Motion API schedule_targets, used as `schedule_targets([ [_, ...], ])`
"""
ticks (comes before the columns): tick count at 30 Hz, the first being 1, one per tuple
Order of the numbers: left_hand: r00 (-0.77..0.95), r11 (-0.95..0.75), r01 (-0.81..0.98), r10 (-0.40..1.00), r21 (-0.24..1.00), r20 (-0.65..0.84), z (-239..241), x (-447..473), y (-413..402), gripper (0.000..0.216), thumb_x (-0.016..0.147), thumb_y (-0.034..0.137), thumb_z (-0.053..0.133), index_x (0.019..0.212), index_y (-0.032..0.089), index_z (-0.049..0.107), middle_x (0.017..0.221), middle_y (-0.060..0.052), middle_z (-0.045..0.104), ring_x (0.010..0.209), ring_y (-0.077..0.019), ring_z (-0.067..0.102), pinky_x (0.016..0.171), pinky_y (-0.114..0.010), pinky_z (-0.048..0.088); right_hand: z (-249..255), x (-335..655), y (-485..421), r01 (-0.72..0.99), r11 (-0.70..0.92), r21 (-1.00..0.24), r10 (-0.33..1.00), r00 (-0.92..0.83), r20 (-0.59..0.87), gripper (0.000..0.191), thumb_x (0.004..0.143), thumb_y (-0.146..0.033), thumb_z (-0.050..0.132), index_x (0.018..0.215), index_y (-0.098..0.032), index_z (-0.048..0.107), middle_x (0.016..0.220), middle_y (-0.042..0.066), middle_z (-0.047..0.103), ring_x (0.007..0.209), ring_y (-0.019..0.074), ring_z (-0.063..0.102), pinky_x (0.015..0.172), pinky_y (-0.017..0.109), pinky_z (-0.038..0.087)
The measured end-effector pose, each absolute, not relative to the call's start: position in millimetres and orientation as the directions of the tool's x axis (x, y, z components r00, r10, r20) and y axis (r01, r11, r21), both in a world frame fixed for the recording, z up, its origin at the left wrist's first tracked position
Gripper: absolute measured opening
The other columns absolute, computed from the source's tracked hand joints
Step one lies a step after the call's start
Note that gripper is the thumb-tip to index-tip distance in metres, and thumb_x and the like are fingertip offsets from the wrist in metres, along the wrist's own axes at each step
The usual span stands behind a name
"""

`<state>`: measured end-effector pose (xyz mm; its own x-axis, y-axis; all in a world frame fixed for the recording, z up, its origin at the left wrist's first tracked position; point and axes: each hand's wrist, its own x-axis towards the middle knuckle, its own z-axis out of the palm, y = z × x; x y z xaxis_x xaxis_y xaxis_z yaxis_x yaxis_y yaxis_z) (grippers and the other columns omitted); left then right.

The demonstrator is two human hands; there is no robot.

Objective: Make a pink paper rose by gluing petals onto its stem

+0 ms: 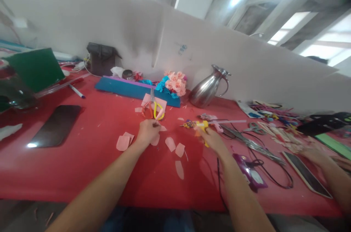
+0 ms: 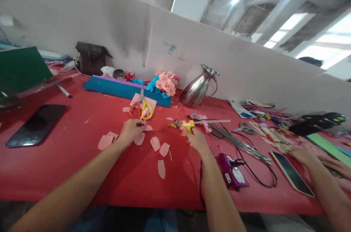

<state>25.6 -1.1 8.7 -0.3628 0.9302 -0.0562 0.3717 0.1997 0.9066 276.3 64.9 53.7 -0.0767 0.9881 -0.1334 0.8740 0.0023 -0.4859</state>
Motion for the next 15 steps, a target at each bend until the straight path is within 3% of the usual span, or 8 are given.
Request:
schedule_targets([
  [3, -0.403, 0.087, 0.200, 0.915, 0.976, 0.002, 12.7, 27.3, -2.7, 0.017, 0.071, 0.027, 0.057, 0.078, 0.017, 0.068, 0.080, -0.003, 0.070, 0.074, -0.0135, 0.062, 0.067, -0.021, 0.045, 55.1, 277.0, 62.5, 0.977, 0.079, -0.199, 0.987, -0.049, 0.150, 0.024, 0.079, -0.040, 0.049, 0.073, -0.017, 0.056, 0.071, 0.011, 0.059, 0.073, 0.0249, 0.055, 0.066, 0.036, 0.039],
  [5, -0.424, 0.031, 0.077, 0.905, 0.997, 0.005, 15.3, 29.4, -4.6, 0.021, 0.072, 0.031, 0.057, 0.082, 0.016, 0.069, 0.083, -0.004, 0.070, 0.076, -0.0145, 0.063, 0.068, -0.023, 0.046, 57.5, 259.1, 46.9, 0.978, 0.185, -0.100, 0.902, -0.129, 0.412, 0.016, 0.079, -0.032, 0.050, 0.080, -0.017, 0.057, 0.084, 0.014, 0.059, 0.083, 0.0274, 0.052, 0.073, 0.038, 0.037],
  [7, -0.419, -0.023, -0.041, 0.908, 0.999, 0.004, 16.9, 31.6, -6.8, 0.025, 0.071, 0.032, 0.058, 0.087, 0.015, 0.069, 0.087, -0.006, 0.071, 0.080, -0.0162, 0.063, 0.071, -0.024, 0.047, 58.0, 228.9, 26.2, 0.915, 0.387, -0.116, 0.827, -0.289, 0.483, 0.012, 0.079, -0.025, 0.050, 0.087, -0.018, 0.056, 0.088, 0.011, 0.058, 0.085, 0.0249, 0.051, 0.076, 0.036, 0.037],
  [9, -0.420, -0.069, -0.103, 0.907, 0.992, 0.019, 17.5, 33.4, -8.5, 0.027, 0.070, 0.032, 0.061, 0.087, 0.014, 0.070, 0.087, -0.007, 0.071, 0.083, -0.0180, 0.063, 0.074, -0.026, 0.047, 55.2, 195.4, 8.5, 0.849, 0.526, -0.047, 0.731, -0.424, 0.535, 0.020, 0.079, -0.022, 0.052, 0.099, -0.020, 0.056, 0.096, 0.010, 0.057, 0.091, 0.0254, 0.047, 0.079, 0.036, 0.035],
  [12, -0.415, -0.123, -0.125, 0.908, 0.984, 0.061, 18.8, 35.0, -9.8, 0.026, 0.068, 0.032, 0.063, 0.086, 0.014, 0.071, 0.084, -0.008, 0.071, 0.081, -0.0194, 0.063, 0.076, -0.029, 0.047, 45.3, 159.4, -1.7, 0.829, 0.551, 0.098, 0.631, -0.490, 0.601, 0.022, 0.081, -0.017, 0.051, 0.102, -0.021, 0.058, 0.085, 0.008, 0.056, 0.080, 0.0232, 0.044, 0.072, 0.036, 0.032],
  [15, -0.410, -0.129, -0.191, 0.911, 0.973, 0.040, 22.7, 36.9, -9.6, 0.023, 0.067, 0.029, 0.064, 0.082, 0.014, 0.071, 0.081, -0.008, 0.071, 0.078, -0.0193, 0.063, 0.075, -0.030, 0.047, 35.9, 150.2, 2.8, 0.821, 0.547, 0.164, 0.562, -0.505, 0.655, 0.019, 0.083, -0.019, 0.051, 0.099, -0.020, 0.061, 0.078, 0.006, 0.056, 0.076, 0.0211, 0.042, 0.068, 0.036, 0.028],
])
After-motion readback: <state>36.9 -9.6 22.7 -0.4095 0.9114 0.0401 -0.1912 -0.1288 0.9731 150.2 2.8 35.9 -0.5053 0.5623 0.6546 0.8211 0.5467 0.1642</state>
